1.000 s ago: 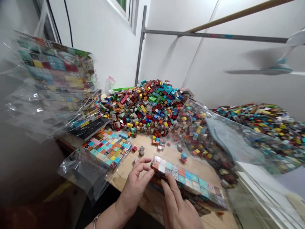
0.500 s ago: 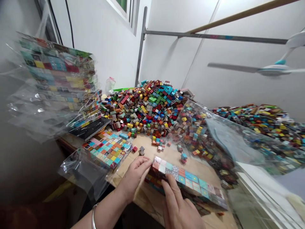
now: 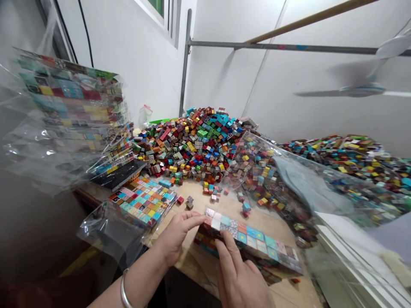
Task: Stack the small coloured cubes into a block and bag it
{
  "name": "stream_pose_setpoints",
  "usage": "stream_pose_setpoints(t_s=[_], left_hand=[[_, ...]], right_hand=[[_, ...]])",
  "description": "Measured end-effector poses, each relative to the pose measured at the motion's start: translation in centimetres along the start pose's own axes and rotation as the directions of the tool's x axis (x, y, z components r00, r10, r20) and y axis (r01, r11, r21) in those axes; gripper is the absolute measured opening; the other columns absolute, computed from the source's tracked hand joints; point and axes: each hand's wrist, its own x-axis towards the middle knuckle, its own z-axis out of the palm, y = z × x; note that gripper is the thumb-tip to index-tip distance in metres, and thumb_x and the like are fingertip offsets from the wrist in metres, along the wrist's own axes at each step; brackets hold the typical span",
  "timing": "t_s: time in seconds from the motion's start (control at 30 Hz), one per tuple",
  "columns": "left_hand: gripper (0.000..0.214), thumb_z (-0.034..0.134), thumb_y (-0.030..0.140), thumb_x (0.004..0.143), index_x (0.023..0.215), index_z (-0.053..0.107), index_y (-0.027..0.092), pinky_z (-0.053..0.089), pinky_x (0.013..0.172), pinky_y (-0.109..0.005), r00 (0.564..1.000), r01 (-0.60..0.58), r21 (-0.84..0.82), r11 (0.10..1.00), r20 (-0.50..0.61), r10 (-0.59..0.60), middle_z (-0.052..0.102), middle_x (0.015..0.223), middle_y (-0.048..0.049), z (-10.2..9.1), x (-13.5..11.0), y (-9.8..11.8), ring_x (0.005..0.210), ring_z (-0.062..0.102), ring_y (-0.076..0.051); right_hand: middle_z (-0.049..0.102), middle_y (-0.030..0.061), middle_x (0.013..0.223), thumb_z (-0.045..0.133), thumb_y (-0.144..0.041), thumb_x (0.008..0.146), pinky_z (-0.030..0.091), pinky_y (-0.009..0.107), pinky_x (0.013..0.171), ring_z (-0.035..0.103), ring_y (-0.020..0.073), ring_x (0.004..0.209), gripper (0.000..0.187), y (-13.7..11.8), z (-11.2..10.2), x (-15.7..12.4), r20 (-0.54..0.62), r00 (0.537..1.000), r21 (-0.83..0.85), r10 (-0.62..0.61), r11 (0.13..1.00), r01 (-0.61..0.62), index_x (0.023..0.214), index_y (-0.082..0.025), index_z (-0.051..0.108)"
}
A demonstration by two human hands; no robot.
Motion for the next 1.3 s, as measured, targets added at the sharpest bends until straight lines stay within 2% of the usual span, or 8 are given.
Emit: stream_pose_setpoints(t_s=[0.23,0.43,0.63,0.77,0.9,1.07,1.13,1.3], left_hand=[[0.015,0.073,0.03,0.059,0.062,0.067,0.016,0.044,0.077,-0.03,1.0,-0.009,-0.015,1.0,0.007,0.009,0.063,0.064,-0.0017,0.0,0.2,0.0,0.079,0.059,-0.02],[0.014,0.072,0.029,0.058,0.06,0.066,0.016,0.045,0.075,-0.031,1.0,-0.008,0.003,1.0,0.0,0.008,0.064,0.064,-0.001,0.1,0.1,0.3,0.069,0.058,-0.018],[0.018,0.071,0.031,0.059,0.064,0.065,0.015,0.044,0.067,-0.026,1.0,0.013,0.011,1.0,-0.005,-0.013,0.064,0.063,0.0001,0.4,-0.3,0.8,0.063,0.056,-0.014],[0.018,0.065,0.033,0.066,0.066,0.062,0.015,0.035,0.054,-0.019,0.997,-0.05,0.093,0.994,-0.058,0.056,0.059,0.059,0.0027,0.0,-1.0,0.6,0.054,0.047,-0.008],[0.03,0.054,0.039,0.075,0.072,0.064,0.011,0.018,0.043,-0.021,0.999,0.024,0.184,0.983,0.029,-0.03,0.058,0.052,0.0001,-0.6,-1.7,0.0,0.04,0.032,-0.005],[0.029,0.053,0.037,0.078,0.073,0.066,0.012,0.013,0.042,-0.022,0.989,0.003,0.183,0.983,0.144,-0.03,0.058,0.051,-0.0007,-0.6,-2.2,-0.6,0.038,0.029,-0.005],[0.029,0.055,0.037,0.079,0.069,0.065,0.012,0.013,0.041,-0.022,0.987,-0.015,0.159,0.987,0.157,-0.01,0.057,0.051,-0.0003,-0.4,-2.3,-0.7,0.039,0.029,-0.005],[0.025,0.06,0.035,0.078,0.08,0.066,0.012,0.014,0.042,-0.02,0.991,-0.01,0.075,0.997,0.133,0.0,0.057,0.053,0.0006,-0.3,-2.3,-1.1,0.039,0.03,-0.003]], right_hand=[[0.06,0.0198,0.121,0.032,-0.011,0.087,0.056,0.026,0.065,0.068,0.0206,0.091,0.035,-0.3,-0.4,0.3,-0.009,1.0,0.008,0.03,1.0,-0.03,0.113,-0.008,0.056],[0.058,0.0228,0.122,0.03,-0.011,0.087,0.056,0.027,0.063,0.068,0.022,0.091,0.036,-0.4,-0.3,0.2,-0.003,1.0,-0.015,0.015,1.0,-0.015,0.11,-0.006,0.057],[0.056,0.0268,0.123,0.031,-0.008,0.084,0.056,0.029,0.063,0.069,0.0221,0.082,0.038,-0.3,-0.5,0.1,0.05,0.999,-0.019,0.003,1.0,-0.002,0.11,-0.004,0.059],[0.055,0.0273,0.124,0.031,-0.007,0.084,0.056,0.03,0.061,0.069,0.0216,0.08,0.038,-0.4,-0.7,0.2,0.083,0.996,-0.03,0.008,1.0,-0.005,0.11,-0.004,0.059],[0.057,0.0258,0.123,0.03,-0.005,0.082,0.056,0.028,0.062,0.069,0.0213,0.083,0.039,-0.5,-1.2,0.6,0.091,0.996,-0.017,0.017,1.0,-0.016,0.107,-0.005,0.06],[0.058,0.0261,0.121,0.031,-0.004,0.08,0.055,0.027,0.06,0.069,0.0217,0.084,0.039,-0.4,-1.6,0.7,0.1,0.995,-0.025,-0.003,1.0,0.005,0.105,-0.005,0.061],[0.058,0.0254,0.121,0.031,-0.005,0.081,0.055,0.028,0.06,0.068,0.0225,0.087,0.039,-0.4,-1.5,0.7,0.101,0.995,-0.051,-0.012,0.999,0.018,0.106,-0.005,0.06],[0.061,0.0236,0.118,0.031,-0.006,0.082,0.056,0.028,0.061,0.065,0.0239,0.1,0.037,-0.3,-1.1,0.9,0.059,0.998,-0.074,-0.034,0.997,0.039,0.104,-0.007,0.06]])
